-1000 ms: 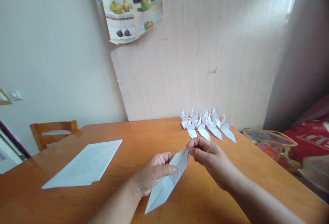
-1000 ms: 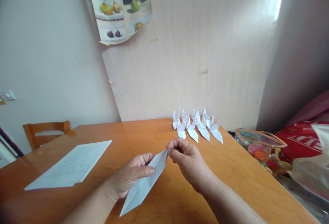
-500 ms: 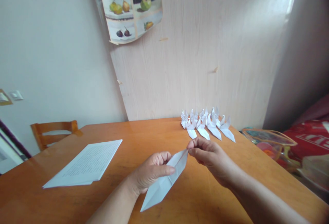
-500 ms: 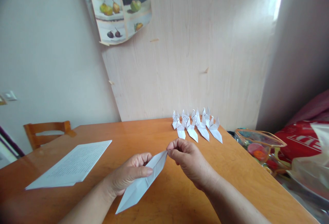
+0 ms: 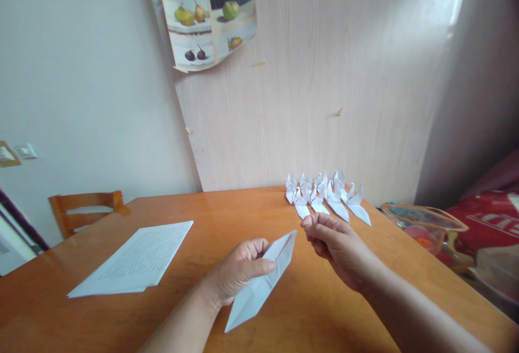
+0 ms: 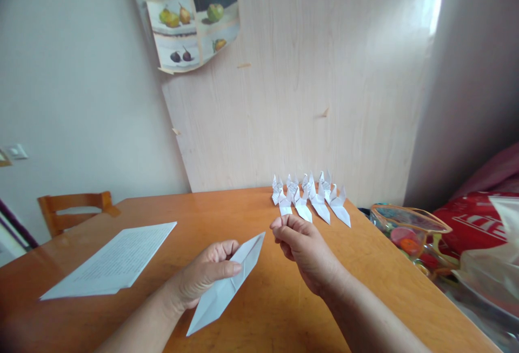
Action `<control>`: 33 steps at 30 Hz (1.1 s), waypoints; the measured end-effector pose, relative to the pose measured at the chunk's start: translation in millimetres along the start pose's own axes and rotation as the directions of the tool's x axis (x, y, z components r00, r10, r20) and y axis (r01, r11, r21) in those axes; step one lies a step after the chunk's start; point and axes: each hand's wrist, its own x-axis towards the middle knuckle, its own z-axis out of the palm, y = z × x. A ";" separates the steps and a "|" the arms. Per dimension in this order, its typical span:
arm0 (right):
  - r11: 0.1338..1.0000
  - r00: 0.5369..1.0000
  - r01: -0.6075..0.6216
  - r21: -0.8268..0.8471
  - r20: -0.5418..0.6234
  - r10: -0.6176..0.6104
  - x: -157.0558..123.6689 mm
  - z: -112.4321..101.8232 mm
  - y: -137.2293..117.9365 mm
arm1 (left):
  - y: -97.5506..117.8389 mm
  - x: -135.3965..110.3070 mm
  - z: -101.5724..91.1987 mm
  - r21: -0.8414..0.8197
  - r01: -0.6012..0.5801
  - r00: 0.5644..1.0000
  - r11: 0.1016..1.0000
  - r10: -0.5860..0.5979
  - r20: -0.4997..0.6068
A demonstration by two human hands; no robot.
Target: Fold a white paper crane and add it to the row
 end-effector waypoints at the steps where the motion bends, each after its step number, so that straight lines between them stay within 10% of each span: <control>1: 1.000 1.000 -0.005 0.000 -0.011 0.005 0.2 0.5 0.8 | -0.1 0.4 0.4 0.012 -0.018 1.000 1.000 0.019 -0.020; 20: 0.974 1.000 -0.010 -0.227 -0.009 0.008 0.0 9.5 18.4 | -1.7 2.3 9.4 0.331 -0.088 0.983 0.939 0.135 -0.121; 33: 0.964 0.999 0.005 -0.266 -0.047 -0.018 -0.2 10.5 14.5 | -2.2 1.1 8.4 0.258 -0.065 0.997 0.964 0.075 -0.030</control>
